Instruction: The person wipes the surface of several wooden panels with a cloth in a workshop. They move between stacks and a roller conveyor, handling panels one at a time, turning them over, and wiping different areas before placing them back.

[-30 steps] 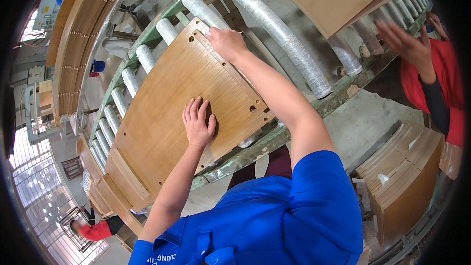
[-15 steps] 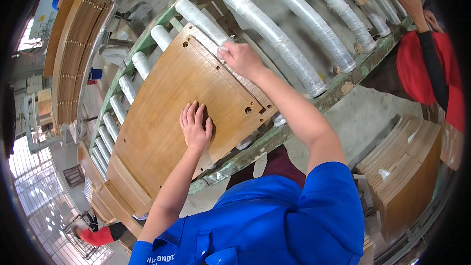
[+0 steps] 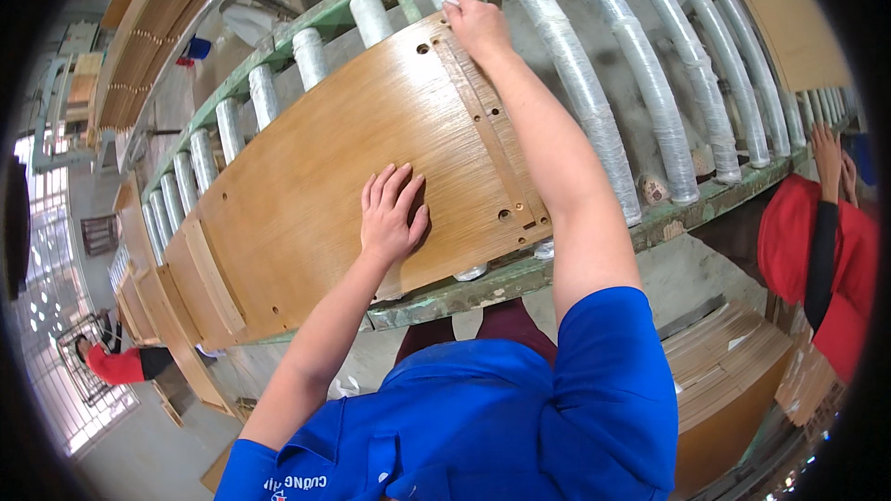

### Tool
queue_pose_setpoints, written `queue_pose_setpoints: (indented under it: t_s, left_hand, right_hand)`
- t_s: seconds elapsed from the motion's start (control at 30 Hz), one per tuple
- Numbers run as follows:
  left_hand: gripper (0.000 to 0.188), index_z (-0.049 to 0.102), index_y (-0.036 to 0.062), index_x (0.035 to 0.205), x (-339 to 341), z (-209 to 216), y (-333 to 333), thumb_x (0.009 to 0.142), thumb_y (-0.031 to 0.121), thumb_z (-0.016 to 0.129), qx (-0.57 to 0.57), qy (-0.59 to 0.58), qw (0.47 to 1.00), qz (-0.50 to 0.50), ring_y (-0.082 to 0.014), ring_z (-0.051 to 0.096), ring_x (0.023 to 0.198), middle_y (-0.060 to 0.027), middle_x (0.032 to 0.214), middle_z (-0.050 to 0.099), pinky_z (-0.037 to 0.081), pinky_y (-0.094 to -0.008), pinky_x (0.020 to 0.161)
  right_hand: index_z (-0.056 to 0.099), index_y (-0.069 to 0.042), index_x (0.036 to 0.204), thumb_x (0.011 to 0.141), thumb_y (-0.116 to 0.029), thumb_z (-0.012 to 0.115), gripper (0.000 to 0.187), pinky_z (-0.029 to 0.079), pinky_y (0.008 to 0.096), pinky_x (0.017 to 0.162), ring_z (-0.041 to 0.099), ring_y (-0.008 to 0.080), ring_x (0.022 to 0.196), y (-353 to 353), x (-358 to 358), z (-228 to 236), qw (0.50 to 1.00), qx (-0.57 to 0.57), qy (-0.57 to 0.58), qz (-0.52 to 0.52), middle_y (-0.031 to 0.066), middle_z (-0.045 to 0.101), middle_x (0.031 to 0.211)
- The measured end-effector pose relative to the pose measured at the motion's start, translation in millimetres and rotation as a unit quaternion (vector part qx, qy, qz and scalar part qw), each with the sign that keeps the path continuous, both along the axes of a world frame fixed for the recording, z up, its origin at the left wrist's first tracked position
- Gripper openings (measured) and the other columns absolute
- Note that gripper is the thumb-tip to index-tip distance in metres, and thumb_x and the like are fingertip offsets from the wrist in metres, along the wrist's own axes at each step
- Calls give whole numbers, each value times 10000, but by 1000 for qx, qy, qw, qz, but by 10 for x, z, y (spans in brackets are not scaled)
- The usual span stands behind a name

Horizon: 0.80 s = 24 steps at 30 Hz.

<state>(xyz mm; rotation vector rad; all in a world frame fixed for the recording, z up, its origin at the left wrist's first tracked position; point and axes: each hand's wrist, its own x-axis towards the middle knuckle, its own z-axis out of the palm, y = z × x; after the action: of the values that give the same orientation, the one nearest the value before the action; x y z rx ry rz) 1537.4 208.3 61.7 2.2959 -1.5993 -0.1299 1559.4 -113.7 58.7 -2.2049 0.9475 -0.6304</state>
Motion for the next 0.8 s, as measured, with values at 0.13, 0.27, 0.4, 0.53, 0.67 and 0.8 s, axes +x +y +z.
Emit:
queue_pose_setpoints:
  t_s: [0.13,0.27,0.4,0.53,0.67,0.8]
  left_hand:
    - [435,543,132,1187,10,11,8,772,254,586,-13,4,1000,7,-287,375,1236,-86,1287,461,247,-467,1055]
    - [439,548,138,1182,19,-8,34,762,255,598,-20,8,1000,13,-286,384,1230,-85,1281,467,254,-465,1052]
    - [442,549,136,1181,22,6,20,759,254,603,-26,9,1000,6,-285,386,1228,-84,1278,470,260,-463,1048]
    - [444,548,139,1183,28,-13,20,758,253,606,-31,5,999,8,-284,388,1225,-83,1279,470,261,-463,1047]
    - [404,556,141,1158,25,-20,33,772,259,585,-39,3,999,9,-272,388,1222,-74,1263,479,264,-463,1046]
    - [414,551,142,1167,22,-18,40,771,258,587,-33,1,999,8,-278,383,1226,-80,1267,474,263,-466,1046]
  right_hand:
    - [614,-99,961,869,-392,490,331,486,466,725,614,384,826,-24,83,-16,997,-53,50,3,197,645,846]
    - [614,-104,952,867,-408,493,338,482,468,720,610,388,817,20,102,-52,995,-66,74,14,198,644,832]
    - [615,-101,939,867,-406,494,336,479,472,714,611,385,816,-30,64,-83,995,-67,66,5,195,644,823]
    - [616,-97,922,867,-396,497,326,474,474,711,608,389,807,23,-19,-59,995,-63,80,7,192,644,821]
    - [612,-83,897,865,-385,501,323,468,469,705,603,394,794,162,-224,-12,996,-60,65,10,195,641,810]
    - [607,-69,864,866,-361,508,309,465,470,683,602,397,768,364,-511,39,997,-47,50,23,196,633,778]
